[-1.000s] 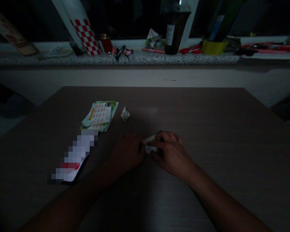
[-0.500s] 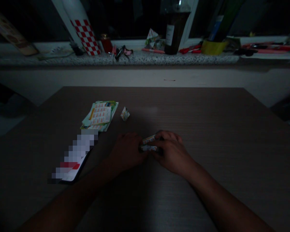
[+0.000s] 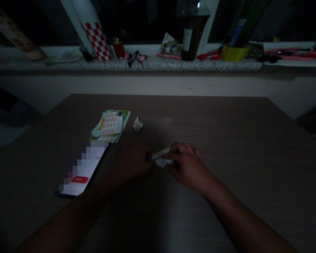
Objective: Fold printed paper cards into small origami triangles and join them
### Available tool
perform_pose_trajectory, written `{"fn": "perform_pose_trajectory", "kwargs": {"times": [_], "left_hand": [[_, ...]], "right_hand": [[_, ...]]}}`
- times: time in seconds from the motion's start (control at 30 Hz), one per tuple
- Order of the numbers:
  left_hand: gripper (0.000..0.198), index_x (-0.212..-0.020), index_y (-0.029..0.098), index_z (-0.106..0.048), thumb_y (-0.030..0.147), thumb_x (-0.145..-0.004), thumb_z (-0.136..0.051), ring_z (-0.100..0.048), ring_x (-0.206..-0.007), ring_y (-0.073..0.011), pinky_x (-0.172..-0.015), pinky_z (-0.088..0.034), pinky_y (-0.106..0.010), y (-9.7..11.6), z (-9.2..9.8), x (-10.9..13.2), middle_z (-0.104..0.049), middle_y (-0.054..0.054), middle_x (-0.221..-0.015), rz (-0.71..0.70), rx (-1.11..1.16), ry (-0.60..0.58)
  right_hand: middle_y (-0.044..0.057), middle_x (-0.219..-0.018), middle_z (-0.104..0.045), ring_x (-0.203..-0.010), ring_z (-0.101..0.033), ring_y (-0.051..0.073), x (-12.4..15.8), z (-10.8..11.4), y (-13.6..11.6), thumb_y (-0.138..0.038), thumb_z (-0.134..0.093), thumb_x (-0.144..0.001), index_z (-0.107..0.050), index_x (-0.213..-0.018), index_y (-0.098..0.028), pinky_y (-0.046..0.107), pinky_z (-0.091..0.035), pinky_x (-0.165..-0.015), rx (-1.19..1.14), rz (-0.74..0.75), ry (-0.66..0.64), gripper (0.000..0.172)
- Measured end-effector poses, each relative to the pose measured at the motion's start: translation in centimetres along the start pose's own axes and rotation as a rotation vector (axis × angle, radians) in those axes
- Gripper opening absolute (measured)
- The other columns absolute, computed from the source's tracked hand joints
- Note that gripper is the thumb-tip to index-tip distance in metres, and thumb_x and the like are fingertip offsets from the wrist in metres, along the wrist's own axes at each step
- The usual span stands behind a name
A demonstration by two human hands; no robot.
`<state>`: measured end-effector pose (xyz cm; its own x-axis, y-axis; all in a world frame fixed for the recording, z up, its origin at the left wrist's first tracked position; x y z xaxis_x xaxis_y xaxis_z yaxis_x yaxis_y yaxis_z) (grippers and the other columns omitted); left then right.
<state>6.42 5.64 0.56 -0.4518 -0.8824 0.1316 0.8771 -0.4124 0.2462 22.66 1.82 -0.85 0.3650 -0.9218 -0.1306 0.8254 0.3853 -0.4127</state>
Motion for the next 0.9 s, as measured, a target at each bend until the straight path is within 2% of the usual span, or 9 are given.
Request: {"fn": "perform_pose_trajectory", "kwargs": {"times": [0.1, 0.4, 0.57, 0.67, 0.8, 0.9], "left_hand": [[0.018, -0.083, 0.019, -0.066, 0.033, -0.075, -0.059, -0.062, -0.092, -0.0281, -0.086, -0.040, -0.046, -0.5, -0.1, -0.1, -0.069, -0.008, -0.090, 0.007, 0.043, -0.023], [0.012, -0.086, 0.019, -0.061, 0.024, -0.076, -0.058, -0.060, -0.090, -0.0243, -0.083, -0.040, -0.043, -0.8, 0.1, 0.3, -0.066, -0.005, -0.089, -0.045, 0.111, 0.030], [0.014, -0.090, 0.018, -0.062, 0.017, -0.077, -0.056, -0.056, -0.095, -0.0232, -0.084, -0.041, -0.039, -0.3, -0.2, 1.1, -0.061, -0.006, -0.096, -0.157, 0.145, 0.176], [0.012, -0.089, 0.018, -0.062, 0.017, -0.078, -0.057, -0.054, -0.098, -0.0220, -0.087, -0.041, -0.037, 0.6, -0.4, 1.4, -0.059, -0.006, -0.100, -0.265, 0.191, 0.211], [0.011, -0.090, 0.017, -0.062, 0.024, -0.084, -0.055, -0.055, -0.095, -0.0210, -0.086, -0.041, -0.037, 2.0, -0.3, 1.7, -0.062, -0.006, -0.097, -0.399, 0.196, 0.270], [0.013, -0.089, 0.017, -0.061, 0.023, -0.089, -0.050, -0.057, -0.090, -0.0193, -0.084, -0.042, -0.035, 2.3, -0.1, 1.8, -0.064, -0.005, -0.092, -0.445, 0.215, 0.340]], "right_hand": [[0.004, -0.117, -0.058, -0.111, -0.052, 0.028, 0.1, 0.1, -0.1, -0.029, -0.064, -0.081, -0.065, -0.113, -0.038, 0.047, -0.037, -0.092, -0.007, 0.009, -0.013, 0.034], [0.006, -0.122, -0.056, -0.115, -0.049, 0.029, 0.4, 0.6, -0.6, -0.022, -0.067, -0.078, -0.061, -0.121, -0.036, 0.049, -0.037, -0.092, -0.014, 0.086, -0.047, 0.045], [0.007, -0.120, -0.058, -0.116, -0.050, 0.029, 0.5, 0.6, -0.4, -0.025, -0.063, -0.084, -0.063, -0.118, -0.034, 0.050, -0.037, -0.093, -0.034, 0.126, -0.013, 0.035], [0.006, -0.114, -0.063, -0.111, -0.054, 0.026, 0.4, 0.6, -0.2, -0.026, -0.059, -0.088, -0.066, -0.111, -0.031, 0.046, -0.040, -0.092, -0.092, 0.151, 0.021, 0.024], [0.005, -0.102, -0.068, -0.100, -0.060, 0.021, 0.2, 1.0, -0.4, -0.025, -0.057, -0.090, -0.068, -0.101, -0.025, 0.041, -0.042, -0.090, -0.194, 0.194, 0.071, 0.016], [0.004, -0.091, -0.070, -0.089, -0.062, 0.019, 0.1, 1.5, -1.2, -0.022, -0.057, -0.090, -0.068, -0.096, -0.022, 0.040, -0.043, -0.086, -0.223, 0.236, 0.113, 0.013]]}}
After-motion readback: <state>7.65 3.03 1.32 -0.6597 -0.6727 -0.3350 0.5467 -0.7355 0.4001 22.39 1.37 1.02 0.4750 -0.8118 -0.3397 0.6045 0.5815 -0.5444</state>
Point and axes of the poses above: each hand's wrist, its own x-axis away from the middle knuckle, its own z-axis out of the back of the hand, y = z × x, the point moved 5 cm from there along -x, towards the middle knuckle
